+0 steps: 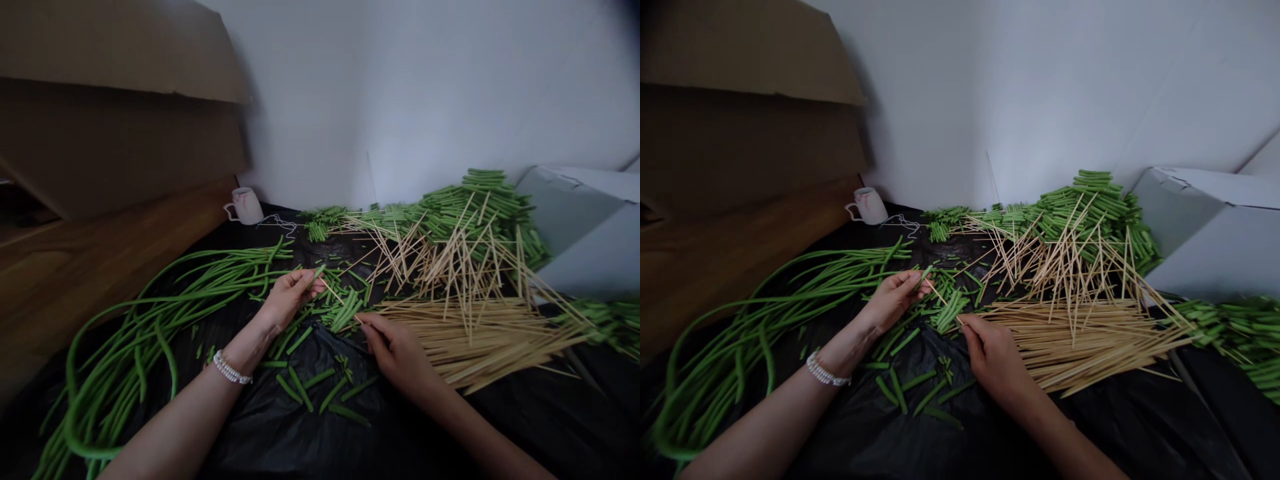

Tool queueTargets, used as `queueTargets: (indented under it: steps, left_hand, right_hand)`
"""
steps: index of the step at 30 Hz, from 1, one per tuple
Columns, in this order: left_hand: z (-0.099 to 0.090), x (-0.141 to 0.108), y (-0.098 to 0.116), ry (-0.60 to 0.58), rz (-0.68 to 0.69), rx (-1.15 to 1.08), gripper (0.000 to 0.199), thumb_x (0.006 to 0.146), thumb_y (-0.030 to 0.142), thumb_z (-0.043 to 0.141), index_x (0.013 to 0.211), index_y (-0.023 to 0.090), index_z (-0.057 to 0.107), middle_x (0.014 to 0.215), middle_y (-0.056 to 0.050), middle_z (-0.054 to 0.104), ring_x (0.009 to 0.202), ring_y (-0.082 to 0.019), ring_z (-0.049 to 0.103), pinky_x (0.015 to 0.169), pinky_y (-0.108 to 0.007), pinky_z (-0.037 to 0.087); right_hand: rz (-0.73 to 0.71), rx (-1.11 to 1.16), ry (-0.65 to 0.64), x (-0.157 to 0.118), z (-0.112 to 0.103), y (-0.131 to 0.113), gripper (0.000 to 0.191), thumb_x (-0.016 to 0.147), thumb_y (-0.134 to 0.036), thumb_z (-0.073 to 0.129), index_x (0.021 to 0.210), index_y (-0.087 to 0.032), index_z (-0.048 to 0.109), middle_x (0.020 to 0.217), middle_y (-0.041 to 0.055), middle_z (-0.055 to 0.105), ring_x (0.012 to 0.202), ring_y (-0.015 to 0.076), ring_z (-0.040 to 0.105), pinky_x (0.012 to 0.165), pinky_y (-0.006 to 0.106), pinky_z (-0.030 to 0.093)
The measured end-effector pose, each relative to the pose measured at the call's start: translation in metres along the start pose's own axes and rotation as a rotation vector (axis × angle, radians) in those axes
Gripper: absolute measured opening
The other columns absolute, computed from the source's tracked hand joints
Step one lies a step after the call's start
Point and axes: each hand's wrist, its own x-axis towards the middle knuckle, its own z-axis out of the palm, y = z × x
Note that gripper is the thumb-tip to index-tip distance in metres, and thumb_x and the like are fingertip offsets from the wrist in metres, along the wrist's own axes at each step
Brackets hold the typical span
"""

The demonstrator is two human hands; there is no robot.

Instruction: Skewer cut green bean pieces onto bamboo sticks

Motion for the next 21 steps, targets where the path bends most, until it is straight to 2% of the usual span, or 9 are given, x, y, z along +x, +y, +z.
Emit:
queueTargets:
  steps: [9, 16, 21]
  left_hand:
    - [-0.0012, 0.0003, -0.0025, -0.001, 0.004, -0.043, 0.024, 0.072, 0.033, 0.075, 0.085, 0.013, 0.071, 0.083, -0.007, 0.072, 0.073, -0.01, 0.063, 0.069, -0.021, 0.048]
    - [0.0007, -0.0008, -0.0026, -0.015, 0.018, -0.029, 0.026, 0.072, 0.034, 0.075, 0.086, 0.012, 0.071, 0.082, -0.007, 0.072, 0.072, -0.011, 0.063, 0.068, -0.021, 0.047]
    - [0.0017, -0.0012, -0.0015, -0.01, 0.021, -0.036, 0.026, 0.07, 0.033, 0.077, 0.087, 0.013, 0.071, 0.082, -0.007, 0.072, 0.072, -0.011, 0.063, 0.069, -0.021, 0.047]
  right_hand:
    - [-0.002, 0.024, -0.013, -0.0006, 0.0004, -0.0008, 0.028, 0.091, -0.021, 0.043, 0.104, -0.019, 0.068, 0.059, 0.0004, 0.062, 0.063, 0.0171, 0.064, 0.066, 0.027, 0.051]
    - [-0.013, 0.018, 0.008, -0.0007, 0.0023, 0.0019, 0.027, 0.091, -0.021, 0.044, 0.103, -0.019, 0.068, 0.078, 0.0039, 0.071, 0.066, 0.0164, 0.066, 0.067, 0.027, 0.052]
    - [-0.008, 0.006, 0.011, -0.0007, 0.0026, 0.0027, 0.026, 0.09, -0.021, 0.045, 0.102, -0.019, 0.068, 0.077, 0.0037, 0.072, 0.062, 0.0161, 0.065, 0.065, 0.027, 0.052]
